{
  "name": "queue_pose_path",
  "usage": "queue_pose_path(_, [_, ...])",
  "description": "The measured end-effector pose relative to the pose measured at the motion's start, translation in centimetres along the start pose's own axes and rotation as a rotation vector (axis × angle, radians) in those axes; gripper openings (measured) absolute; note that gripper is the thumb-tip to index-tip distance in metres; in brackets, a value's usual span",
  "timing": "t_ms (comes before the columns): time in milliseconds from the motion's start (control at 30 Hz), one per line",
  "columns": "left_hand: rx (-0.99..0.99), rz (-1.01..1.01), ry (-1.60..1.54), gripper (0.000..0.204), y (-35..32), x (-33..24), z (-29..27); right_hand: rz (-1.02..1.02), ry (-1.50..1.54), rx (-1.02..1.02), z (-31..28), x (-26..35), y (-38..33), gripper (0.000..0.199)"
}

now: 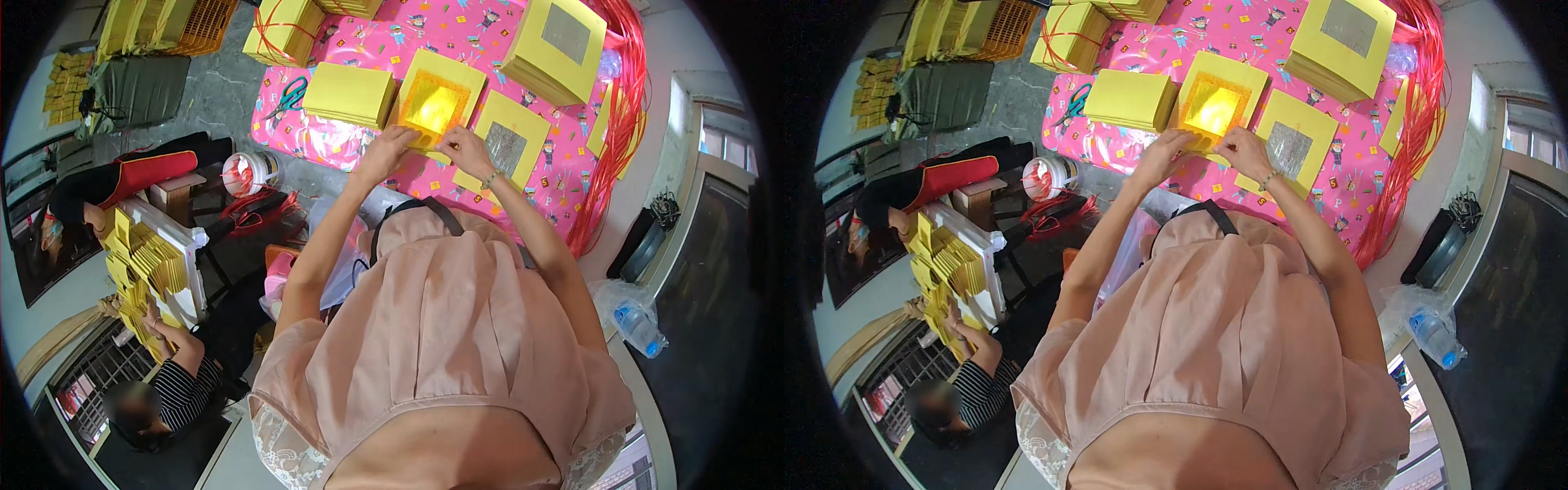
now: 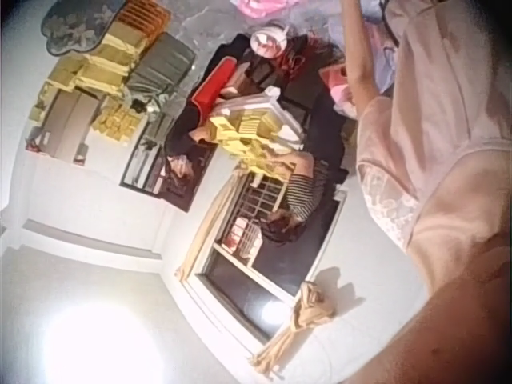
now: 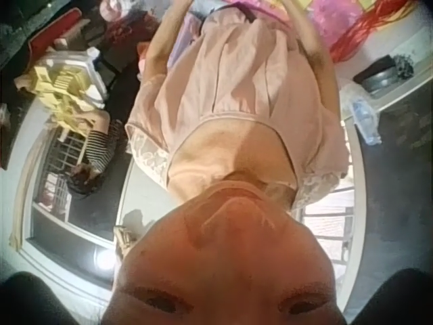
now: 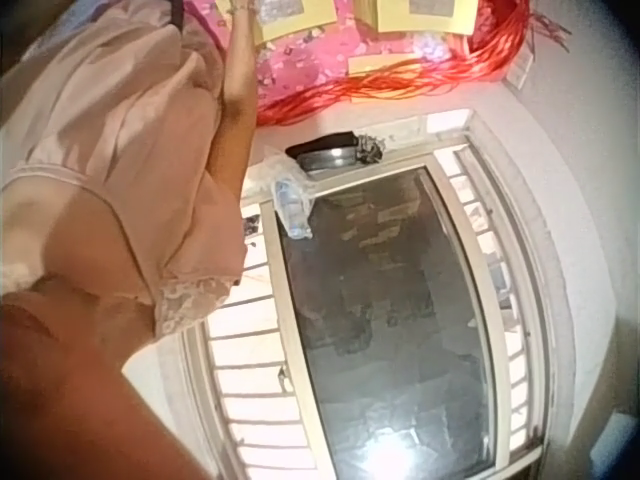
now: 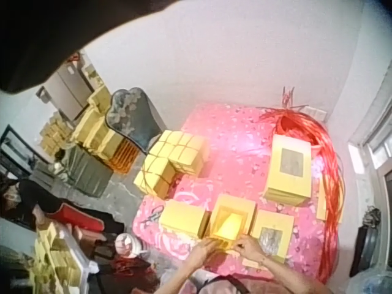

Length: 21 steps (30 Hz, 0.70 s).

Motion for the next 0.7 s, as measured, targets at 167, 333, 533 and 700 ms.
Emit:
queue_pose_path(167, [0.080, -0.030, 0.026, 0.031, 0.4, 0.5, 1.5, 0.043, -0.006, 0.077, -0.1, -0.5, 0.0, 0.025])
queue_pose_path(333, [0.053, 0.011, 0.050, 0.026, 0.3, 1.2, 1.9, 0.044, -0.011, 0.091, -0.1, -0.5, 0.3, 0.025])
queue_pose_path(533, [0.070, -0.015, 0.019, 0.025, 0.6, 0.9, 1.7, 0.092, -0.012, 0.117, -0.3, -0.5, 0.6, 0.024])
queue_pose_path(700, [0.075, 0.028, 0.182, 0.019, 0.9, 0.7, 2.0, 0.069, 0.024, 0.048, -0.2, -0.6, 0.0, 0.027])
Point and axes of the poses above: each hand's wrist, its own y-axis towards the middle knuckle, its own z-axis out of the palm, x = y × z, the point moved 1 cm from there along y, towards the middle knuckle, and after that the axes turned 5 degrees about -z, right-handed, at the moved point
